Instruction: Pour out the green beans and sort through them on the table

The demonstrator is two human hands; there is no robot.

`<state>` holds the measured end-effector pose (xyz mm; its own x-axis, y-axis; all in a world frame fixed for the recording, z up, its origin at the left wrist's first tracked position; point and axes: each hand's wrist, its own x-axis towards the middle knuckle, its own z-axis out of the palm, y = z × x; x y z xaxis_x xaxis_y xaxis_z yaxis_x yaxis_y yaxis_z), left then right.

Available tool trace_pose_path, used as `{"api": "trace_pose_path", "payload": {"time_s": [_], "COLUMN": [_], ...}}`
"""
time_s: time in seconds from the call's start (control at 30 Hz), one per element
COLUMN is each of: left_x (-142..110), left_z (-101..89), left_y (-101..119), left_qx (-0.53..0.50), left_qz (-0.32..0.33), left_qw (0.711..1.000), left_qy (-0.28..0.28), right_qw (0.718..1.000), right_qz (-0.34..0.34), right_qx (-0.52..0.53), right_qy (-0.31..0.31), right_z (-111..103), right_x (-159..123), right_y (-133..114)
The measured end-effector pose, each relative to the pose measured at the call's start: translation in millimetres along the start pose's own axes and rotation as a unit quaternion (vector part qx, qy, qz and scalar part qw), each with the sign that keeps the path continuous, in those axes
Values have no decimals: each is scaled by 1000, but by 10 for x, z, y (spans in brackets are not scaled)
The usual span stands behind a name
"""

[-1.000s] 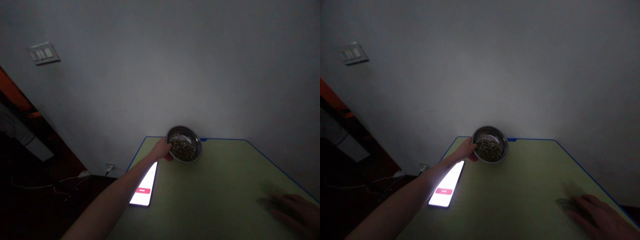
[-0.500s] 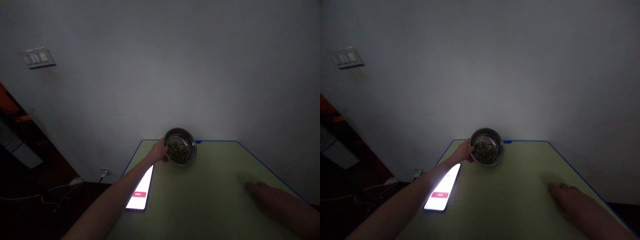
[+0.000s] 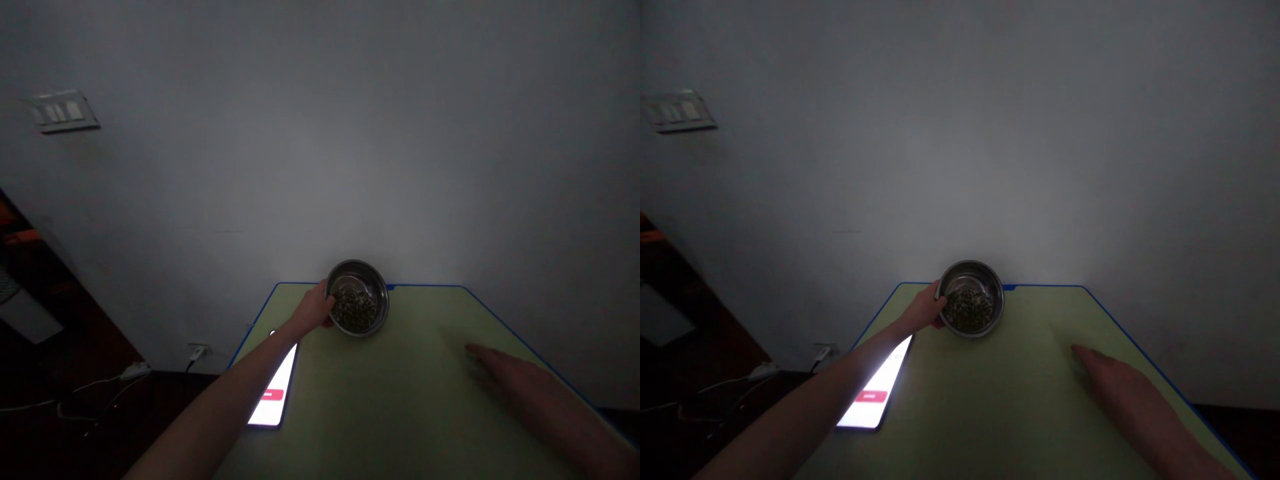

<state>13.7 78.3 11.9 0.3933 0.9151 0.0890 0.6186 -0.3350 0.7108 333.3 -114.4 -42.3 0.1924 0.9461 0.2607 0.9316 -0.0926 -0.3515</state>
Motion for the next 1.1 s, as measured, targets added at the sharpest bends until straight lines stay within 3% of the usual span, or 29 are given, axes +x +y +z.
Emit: {"api": "trace_pose_path", "payload": {"time_s": [0.07, 0.23, 0.47, 1.1], "left_x": [2, 2, 6, -21], "left_z": [16, 44, 30, 14], "left_y": [5, 34, 72, 139], "left_qx": [7, 17, 52, 136], "left_qz": [6, 17, 39, 65], "left_qw": [1000, 1000, 998, 987], "left_qy": [4, 4, 22, 50], "right_qw": [999, 997, 995, 995], "right_qz": [-19, -67, -49, -21], "right_qx": [-14, 33, 83, 43], "right_qy": [-21, -5, -34, -85], "right_z": [58, 152, 315, 379], "right_x": [99, 310, 477, 313], "right_y": [-47, -286, -430, -452]}}
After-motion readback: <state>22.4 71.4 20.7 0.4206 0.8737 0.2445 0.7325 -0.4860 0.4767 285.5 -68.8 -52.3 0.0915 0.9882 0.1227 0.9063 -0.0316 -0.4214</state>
